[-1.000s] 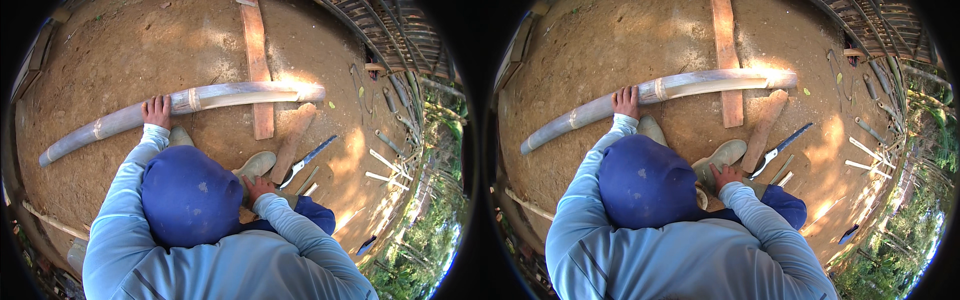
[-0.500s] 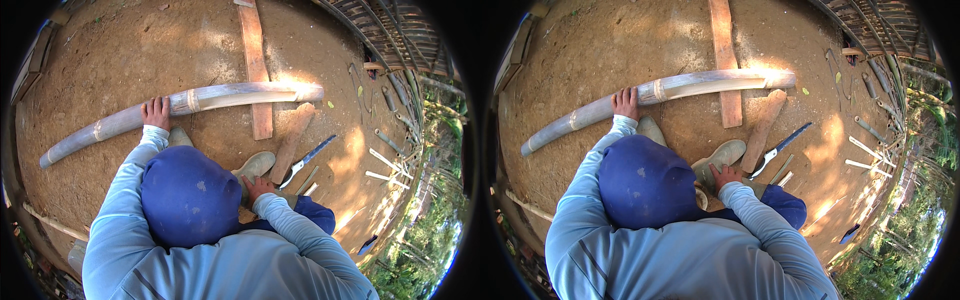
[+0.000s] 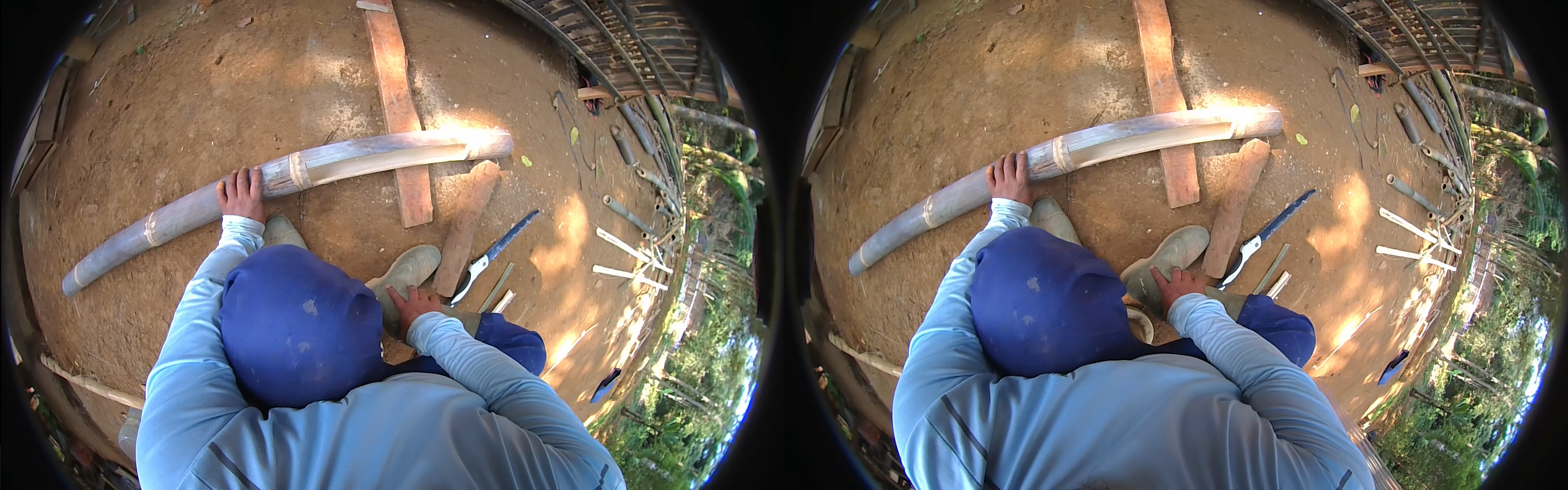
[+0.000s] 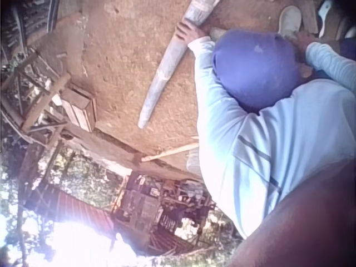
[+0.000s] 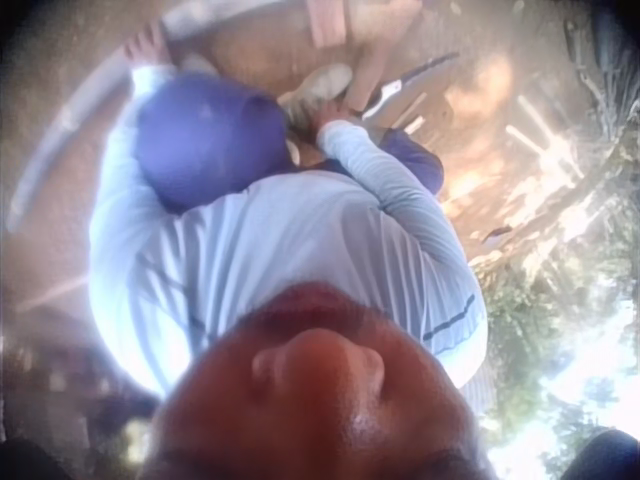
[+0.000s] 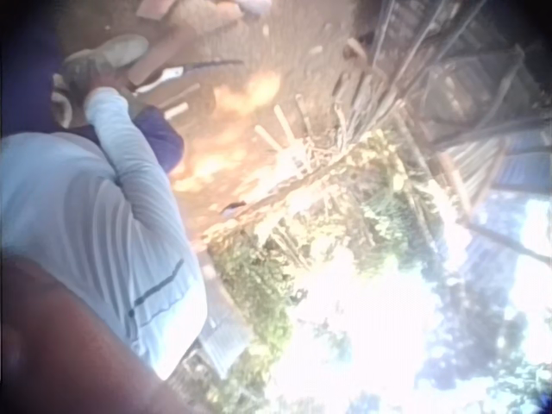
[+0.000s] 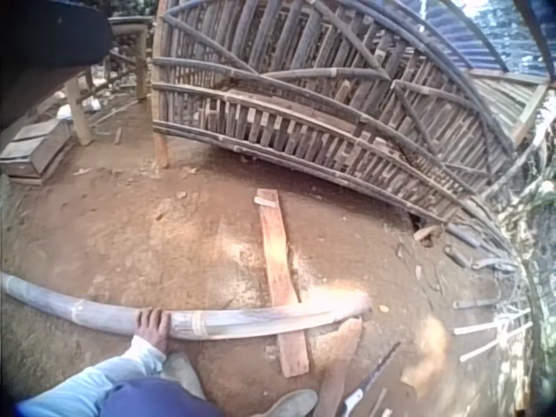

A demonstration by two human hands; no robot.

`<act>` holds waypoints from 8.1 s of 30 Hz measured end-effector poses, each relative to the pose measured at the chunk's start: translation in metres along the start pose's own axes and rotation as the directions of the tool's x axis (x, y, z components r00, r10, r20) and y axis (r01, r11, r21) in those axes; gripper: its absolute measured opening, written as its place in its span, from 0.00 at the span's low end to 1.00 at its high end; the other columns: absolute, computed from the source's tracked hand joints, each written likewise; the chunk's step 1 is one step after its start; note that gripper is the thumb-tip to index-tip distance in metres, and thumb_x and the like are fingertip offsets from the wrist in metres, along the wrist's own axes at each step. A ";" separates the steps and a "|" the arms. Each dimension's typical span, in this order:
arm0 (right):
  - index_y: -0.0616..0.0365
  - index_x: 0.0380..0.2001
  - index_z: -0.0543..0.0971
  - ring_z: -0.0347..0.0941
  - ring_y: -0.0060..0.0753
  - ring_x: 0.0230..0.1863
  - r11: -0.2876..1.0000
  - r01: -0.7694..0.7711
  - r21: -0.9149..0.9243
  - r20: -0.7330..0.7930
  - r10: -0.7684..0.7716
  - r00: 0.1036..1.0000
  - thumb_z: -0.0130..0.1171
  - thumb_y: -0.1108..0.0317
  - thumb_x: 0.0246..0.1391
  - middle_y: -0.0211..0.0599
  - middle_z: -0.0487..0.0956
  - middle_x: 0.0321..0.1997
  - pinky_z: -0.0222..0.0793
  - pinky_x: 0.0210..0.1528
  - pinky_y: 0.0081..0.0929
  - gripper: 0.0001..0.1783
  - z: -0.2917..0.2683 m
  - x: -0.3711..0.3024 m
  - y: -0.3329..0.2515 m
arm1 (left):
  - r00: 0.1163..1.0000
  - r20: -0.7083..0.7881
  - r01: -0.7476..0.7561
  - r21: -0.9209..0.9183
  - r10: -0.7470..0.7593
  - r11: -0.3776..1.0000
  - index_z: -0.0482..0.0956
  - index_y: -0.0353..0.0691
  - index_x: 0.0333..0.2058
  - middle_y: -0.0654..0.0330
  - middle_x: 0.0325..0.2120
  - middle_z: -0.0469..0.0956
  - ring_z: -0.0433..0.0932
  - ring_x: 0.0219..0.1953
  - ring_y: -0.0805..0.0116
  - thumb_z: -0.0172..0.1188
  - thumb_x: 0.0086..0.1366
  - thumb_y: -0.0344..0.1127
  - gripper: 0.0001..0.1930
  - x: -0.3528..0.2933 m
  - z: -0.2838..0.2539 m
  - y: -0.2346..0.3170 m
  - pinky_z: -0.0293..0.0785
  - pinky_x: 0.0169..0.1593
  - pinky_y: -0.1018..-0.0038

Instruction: The person sits on the ground and uses a knife and a wooden mallet to split a long bamboo pole. They repeatedly strike the knife blade with the mallet to drive it through the bamboo, creating long, thin strips.

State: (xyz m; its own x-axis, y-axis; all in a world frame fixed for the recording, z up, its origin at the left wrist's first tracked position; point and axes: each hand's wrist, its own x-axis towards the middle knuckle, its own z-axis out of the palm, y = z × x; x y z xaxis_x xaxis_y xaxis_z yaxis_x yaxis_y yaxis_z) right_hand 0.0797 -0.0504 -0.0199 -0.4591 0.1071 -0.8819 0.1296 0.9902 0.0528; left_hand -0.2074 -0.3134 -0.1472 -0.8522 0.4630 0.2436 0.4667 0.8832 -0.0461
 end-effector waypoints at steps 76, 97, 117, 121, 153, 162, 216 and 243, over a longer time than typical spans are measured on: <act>0.59 0.46 0.75 0.72 0.58 0.51 -0.652 -0.364 0.666 0.737 0.496 0.460 0.33 0.39 0.61 0.54 0.76 0.49 0.69 0.49 0.45 0.35 0.351 0.047 0.076 | 0.617 0.756 0.262 0.066 -0.219 0.963 0.64 0.39 0.56 0.49 0.46 0.73 0.73 0.48 0.59 0.67 0.50 0.40 0.35 0.015 -0.228 -0.174 0.69 0.51 0.65; 0.59 0.47 0.68 0.74 0.34 0.30 -0.232 0.545 0.806 0.036 0.937 0.346 0.61 0.64 0.46 0.41 0.77 0.32 0.69 0.28 0.33 0.25 0.227 -0.036 0.102 | 0.794 0.429 -0.114 -0.591 0.431 0.799 0.65 0.35 0.56 0.48 0.49 0.73 0.73 0.51 0.58 0.67 0.52 0.34 0.33 0.057 -0.325 0.018 0.69 0.54 0.68; 0.64 0.40 0.65 0.73 0.42 0.36 0.138 0.906 0.401 -0.786 0.559 0.263 0.56 0.73 0.50 0.44 0.73 0.34 0.68 0.38 0.34 0.16 -0.064 -0.117 -0.018 | 0.501 0.575 0.358 -0.818 0.646 0.450 0.68 0.31 0.50 0.54 0.38 0.76 0.74 0.42 0.67 0.55 0.61 0.59 0.34 0.011 -0.332 0.220 0.70 0.47 0.72; 0.62 0.42 0.67 0.72 0.35 0.42 0.111 0.880 0.463 -0.787 0.509 0.349 0.55 0.75 0.51 0.40 0.73 0.39 0.67 0.45 0.29 0.15 -0.046 -0.122 -0.027 | 0.536 0.533 0.378 -0.845 0.654 0.379 0.71 0.31 0.45 0.54 0.35 0.77 0.75 0.40 0.69 0.56 0.59 0.61 0.33 -0.012 -0.316 0.223 0.71 0.45 0.72; 0.59 0.55 0.67 0.76 0.36 0.43 -0.286 0.313 0.906 -0.220 0.314 0.924 0.65 0.61 0.48 0.43 0.77 0.43 0.71 0.47 0.30 0.32 0.135 0.014 0.240 | 0.709 0.656 -0.004 -0.363 0.258 0.932 0.78 0.35 0.37 0.49 0.26 0.78 0.77 0.31 0.53 0.65 0.49 0.56 0.28 0.181 -0.239 0.073 0.72 0.38 0.64; 0.59 0.56 0.66 0.76 0.46 0.46 0.735 -0.091 0.672 -0.339 0.415 0.845 0.66 0.62 0.46 0.50 0.78 0.45 0.70 0.50 0.35 0.34 -0.006 -0.018 0.320 | 0.627 0.702 0.019 -0.447 0.338 0.894 0.77 0.34 0.40 0.45 0.31 0.79 0.78 0.37 0.49 0.64 0.48 0.58 0.32 0.221 -0.153 0.103 0.72 0.43 0.63; 0.70 0.63 0.51 0.61 0.57 0.62 0.215 -0.164 0.963 -0.064 0.773 0.632 0.70 0.55 0.37 0.64 0.63 0.60 0.59 0.63 0.37 0.55 0.003 0.128 0.147 | 0.554 0.723 -0.160 -0.394 0.413 0.905 0.75 0.30 0.45 0.41 0.41 0.77 0.75 0.46 0.44 0.60 0.49 0.66 0.40 0.223 -0.082 0.137 0.70 0.52 0.62; 0.73 0.60 0.52 0.61 0.57 0.61 0.255 -0.090 0.963 -0.152 0.785 0.600 0.71 0.56 0.35 0.66 0.62 0.59 0.58 0.63 0.38 0.55 0.019 0.145 0.150 | 0.617 0.654 -0.170 -0.432 0.438 0.886 0.76 0.29 0.43 0.40 0.36 0.78 0.77 0.43 0.45 0.64 0.49 0.60 0.36 0.218 -0.074 0.132 0.71 0.49 0.63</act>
State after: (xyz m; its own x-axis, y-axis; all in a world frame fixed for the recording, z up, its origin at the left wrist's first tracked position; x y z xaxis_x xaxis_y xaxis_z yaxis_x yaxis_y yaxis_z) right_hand 0.0490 0.1121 -0.1487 -0.3071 0.8556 -0.4168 0.9205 0.1559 -0.3583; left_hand -0.3142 -0.1008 -0.0282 -0.4764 0.7209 -0.5033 0.6601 0.6714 0.3368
